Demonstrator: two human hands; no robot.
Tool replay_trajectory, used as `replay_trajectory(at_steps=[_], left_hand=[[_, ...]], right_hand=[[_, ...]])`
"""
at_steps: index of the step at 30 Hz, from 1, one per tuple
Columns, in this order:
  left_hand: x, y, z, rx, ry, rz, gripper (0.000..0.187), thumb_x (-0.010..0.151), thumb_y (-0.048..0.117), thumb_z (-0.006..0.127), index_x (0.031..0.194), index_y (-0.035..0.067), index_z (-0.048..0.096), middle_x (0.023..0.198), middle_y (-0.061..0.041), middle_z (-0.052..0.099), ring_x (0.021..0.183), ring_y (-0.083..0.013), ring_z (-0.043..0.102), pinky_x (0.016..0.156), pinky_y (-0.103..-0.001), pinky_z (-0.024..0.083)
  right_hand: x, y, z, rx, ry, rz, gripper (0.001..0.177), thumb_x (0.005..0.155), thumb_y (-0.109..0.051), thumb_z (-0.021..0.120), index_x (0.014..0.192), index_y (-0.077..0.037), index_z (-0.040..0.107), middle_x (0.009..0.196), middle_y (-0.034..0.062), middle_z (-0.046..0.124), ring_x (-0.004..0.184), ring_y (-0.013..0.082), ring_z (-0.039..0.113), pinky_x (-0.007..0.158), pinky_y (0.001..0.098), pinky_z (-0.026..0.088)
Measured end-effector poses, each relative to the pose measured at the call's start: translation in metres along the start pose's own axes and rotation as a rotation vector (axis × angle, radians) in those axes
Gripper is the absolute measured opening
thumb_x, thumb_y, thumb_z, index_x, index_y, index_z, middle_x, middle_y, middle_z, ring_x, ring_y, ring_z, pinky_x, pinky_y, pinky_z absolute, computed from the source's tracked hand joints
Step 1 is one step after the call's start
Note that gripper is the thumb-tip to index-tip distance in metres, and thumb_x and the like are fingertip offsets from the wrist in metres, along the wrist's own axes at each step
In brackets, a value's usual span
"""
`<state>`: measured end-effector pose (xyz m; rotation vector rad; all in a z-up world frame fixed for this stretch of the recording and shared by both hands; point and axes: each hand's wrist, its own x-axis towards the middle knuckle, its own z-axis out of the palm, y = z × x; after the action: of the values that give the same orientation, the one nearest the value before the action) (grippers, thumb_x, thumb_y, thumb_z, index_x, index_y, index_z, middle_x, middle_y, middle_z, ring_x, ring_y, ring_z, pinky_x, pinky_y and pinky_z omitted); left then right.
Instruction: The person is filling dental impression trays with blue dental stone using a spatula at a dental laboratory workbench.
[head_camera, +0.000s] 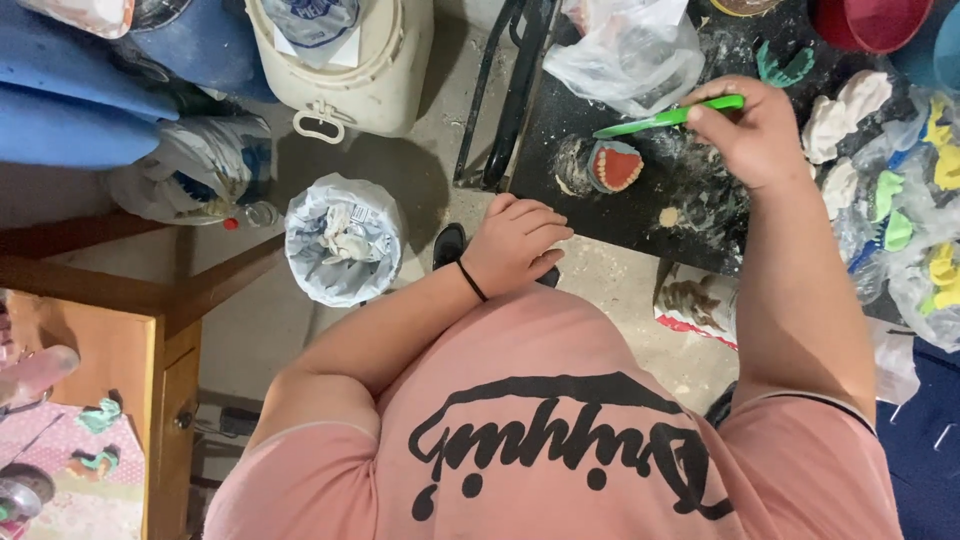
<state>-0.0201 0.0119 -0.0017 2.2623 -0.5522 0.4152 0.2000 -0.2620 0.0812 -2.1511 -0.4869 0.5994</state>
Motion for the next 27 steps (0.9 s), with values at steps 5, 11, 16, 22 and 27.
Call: replay_trajectory(at_steps=[5,11,16,22,27], left_hand=[[-0.002,-0.002,0.002,0.003,0.008,0.016,0.018,0.093,0.022,0.079,0.110,0.018,0.077,0.113,0.001,0.076,0.108,-0.0235,0.068,0.090,-0.041,0.041],[-0.003,-0.003,0.001,-0.019,0.002,0.014,0.019,0.092,0.022,0.081,0.110,0.018,0.075,0.114,0.000,0.075,0.108,-0.0245,0.068,0.092,-0.042,0.041],[0.003,0.002,-0.001,-0.051,0.010,0.027,0.017,0.092,0.020,0.081,0.107,0.017,0.074,0.112,-0.001,0.075,0.106,-0.0242,0.068,0.091,-0.040,0.040],[0.006,0.006,0.004,-0.053,-0.008,0.043,0.016,0.094,0.022,0.079,0.109,0.018,0.075,0.110,-0.001,0.076,0.106,-0.0244,0.070,0.091,-0.042,0.042],[0.011,0.012,0.005,-0.055,-0.026,0.045,0.016,0.090,0.018,0.079,0.106,0.017,0.075,0.109,-0.002,0.077,0.104,-0.0240,0.070,0.090,-0.042,0.041]], right_hand=[[-0.005,-0.012,-0.006,-0.086,-0.023,0.004,0.010,0.112,-0.011,0.070,0.121,-0.012,0.073,0.092,0.0015,0.068,0.073,0.0085,0.052,0.071,0.0275,0.042],[-0.009,-0.001,-0.009,0.013,0.067,-0.065,0.008,0.113,-0.003,0.069,0.119,-0.008,0.071,0.094,0.0029,0.063,0.075,0.0083,0.050,0.068,0.0244,0.041],[-0.016,0.006,-0.003,-0.051,0.113,0.052,0.008,0.110,-0.006,0.071,0.116,-0.012,0.074,0.088,0.0012,0.065,0.065,0.0083,0.045,0.062,0.0273,0.038],[-0.031,0.004,-0.007,-0.068,0.142,0.088,0.009,0.108,-0.011,0.068,0.112,-0.008,0.076,0.082,0.0040,0.063,0.066,0.0133,0.045,0.061,0.0347,0.035],[-0.043,0.004,-0.008,-0.018,0.166,0.124,0.007,0.108,-0.008,0.068,0.111,-0.009,0.075,0.078,0.0026,0.060,0.061,0.0110,0.041,0.057,0.0301,0.032]])
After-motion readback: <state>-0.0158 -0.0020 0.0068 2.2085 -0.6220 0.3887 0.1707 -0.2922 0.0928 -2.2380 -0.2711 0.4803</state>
